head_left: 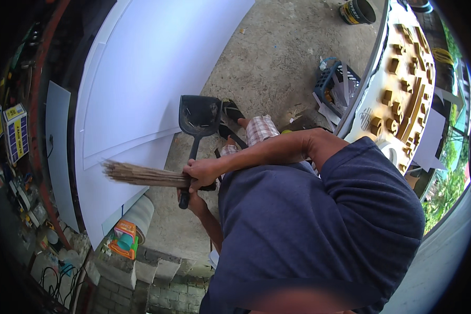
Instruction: Sweeping waste and debris from the floor and work surfaces into a dustpan.
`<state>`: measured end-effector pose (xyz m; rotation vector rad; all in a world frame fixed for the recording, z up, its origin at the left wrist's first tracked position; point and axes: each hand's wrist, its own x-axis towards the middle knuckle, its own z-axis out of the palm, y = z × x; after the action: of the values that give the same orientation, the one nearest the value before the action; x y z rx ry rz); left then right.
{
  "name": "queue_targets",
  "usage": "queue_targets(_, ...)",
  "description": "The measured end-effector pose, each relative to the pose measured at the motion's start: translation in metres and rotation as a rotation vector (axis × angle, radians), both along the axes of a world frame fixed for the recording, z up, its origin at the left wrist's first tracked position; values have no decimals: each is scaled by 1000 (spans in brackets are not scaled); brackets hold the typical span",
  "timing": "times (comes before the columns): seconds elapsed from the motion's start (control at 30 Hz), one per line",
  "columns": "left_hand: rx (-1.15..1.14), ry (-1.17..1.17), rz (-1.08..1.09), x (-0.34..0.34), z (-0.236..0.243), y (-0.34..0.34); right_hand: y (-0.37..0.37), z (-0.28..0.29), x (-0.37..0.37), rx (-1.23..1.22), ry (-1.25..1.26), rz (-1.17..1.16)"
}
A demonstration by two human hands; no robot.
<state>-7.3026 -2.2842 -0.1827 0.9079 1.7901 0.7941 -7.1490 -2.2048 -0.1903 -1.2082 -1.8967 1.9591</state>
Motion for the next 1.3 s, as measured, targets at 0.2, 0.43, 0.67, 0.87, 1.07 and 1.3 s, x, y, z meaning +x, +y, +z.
queue_targets(0.2, 87, -319, -238, 63, -10, 72, 8, -7, 78, 1, -30, -181)
queue_targets(0.43, 97, -363, -660, 186, 1, 148, 11, 8, 186, 255, -106, -689)
queue_targets(0.67, 206, -262, -1085, 346, -11, 232, 31, 20, 336, -61, 193, -1133)
queue_targets(0.87, 49, -477, -1286, 500, -46, 285, 5, -11, 448, -134, 392, -1731)
queue_targets(1.07, 98, -344, -1572, 661, -131, 331, -66, -85, 531, -391, 249, -2255)
queue_targets(1.3, -40, -335, -1732, 809, -250, 296, -189, -300, 549, -815, 210, -2759)
